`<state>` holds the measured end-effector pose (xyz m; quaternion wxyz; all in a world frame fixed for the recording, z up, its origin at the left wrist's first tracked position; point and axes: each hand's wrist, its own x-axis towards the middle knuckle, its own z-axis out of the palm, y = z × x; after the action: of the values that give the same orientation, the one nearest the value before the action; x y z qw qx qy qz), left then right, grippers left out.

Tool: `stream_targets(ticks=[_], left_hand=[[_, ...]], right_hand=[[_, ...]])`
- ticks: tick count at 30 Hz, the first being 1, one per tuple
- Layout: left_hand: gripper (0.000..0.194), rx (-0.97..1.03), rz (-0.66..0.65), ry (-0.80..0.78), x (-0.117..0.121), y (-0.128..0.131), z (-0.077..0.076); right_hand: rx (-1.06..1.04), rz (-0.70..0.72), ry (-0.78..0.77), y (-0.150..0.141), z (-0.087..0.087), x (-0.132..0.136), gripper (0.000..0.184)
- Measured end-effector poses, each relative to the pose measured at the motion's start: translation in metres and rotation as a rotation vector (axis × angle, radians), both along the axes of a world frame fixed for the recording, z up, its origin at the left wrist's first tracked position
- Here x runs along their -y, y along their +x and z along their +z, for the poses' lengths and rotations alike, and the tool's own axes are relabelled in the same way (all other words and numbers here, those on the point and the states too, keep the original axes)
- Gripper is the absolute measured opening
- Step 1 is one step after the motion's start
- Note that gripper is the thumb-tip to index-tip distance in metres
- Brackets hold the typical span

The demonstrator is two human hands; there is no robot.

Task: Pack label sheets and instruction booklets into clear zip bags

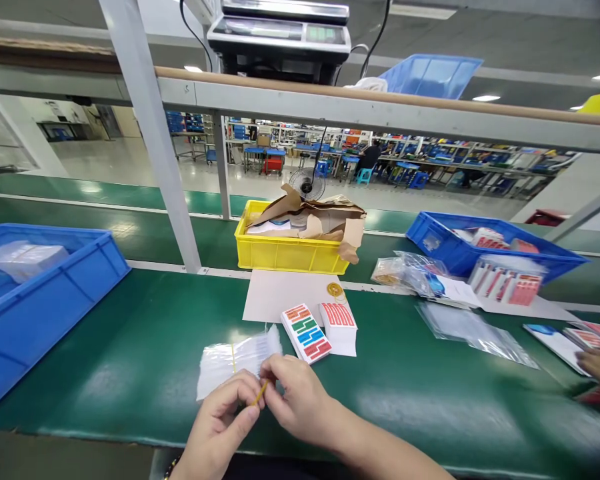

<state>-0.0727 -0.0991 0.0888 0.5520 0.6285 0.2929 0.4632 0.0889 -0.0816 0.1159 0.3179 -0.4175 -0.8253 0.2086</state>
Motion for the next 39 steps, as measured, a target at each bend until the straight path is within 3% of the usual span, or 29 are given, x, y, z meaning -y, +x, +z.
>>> stream_targets(ticks=[4, 9, 12, 16, 19, 21, 25, 28, 31, 35, 39], left_hand=[[0.016, -0.07, -0.045, 0.0, 0.004, 0.004, -0.002], [0.008, -0.325, 0.115, 0.029, 0.004, 0.003, -0.014], [0.01, -0.221, 0.24, 0.005, 0.006, 0.002, -0.022], [0.009, 0.034, 0.3, 0.008, 0.01, 0.002, -0.026], [0.011, 0.165, 0.271, -0.001, 0.013, -0.001, -0.024], [0.012, 0.154, 0.22, -0.027, 0.014, -0.007, -0.024], [0.026, -0.046, -0.03, -0.188, 0.017, -0.023, -0.03], [0.036, 0.244, -0.136, -0.373, 0.02, -0.034, -0.037], [0.041, 0.497, 0.045, -0.416, 0.022, -0.044, -0.043], [0.039, 0.387, 0.399, -0.46, 0.019, -0.052, -0.056], [0.036, 0.454, 0.7, -0.475, 0.009, -0.049, -0.074]], right_hand=[[-0.268, 0.004, -0.136, -0.001, 0.003, 0.007, 0.014], [-0.442, 0.118, -0.194, -0.004, -0.003, 0.017, 0.015], [-0.397, 0.103, -0.218, -0.01, -0.013, 0.019, 0.013], [-0.278, 0.135, -0.403, -0.018, -0.017, 0.017, 0.01], [-0.17, 0.181, -0.363, -0.018, -0.013, 0.016, 0.019], [-0.159, 0.3, -0.329, -0.017, -0.009, 0.016, 0.025], [-0.49, 0.558, -0.468, -0.011, -0.009, 0.014, 0.027], [-0.687, 0.606, -0.608, -0.002, -0.02, 0.012, 0.031], [-0.591, 0.499, -0.634, 0.01, -0.038, 0.011, 0.034], [-0.372, 0.209, -0.483, 0.019, -0.065, 0.012, 0.036], [-0.375, -0.087, -0.322, 0.015, -0.087, 0.012, 0.04]])
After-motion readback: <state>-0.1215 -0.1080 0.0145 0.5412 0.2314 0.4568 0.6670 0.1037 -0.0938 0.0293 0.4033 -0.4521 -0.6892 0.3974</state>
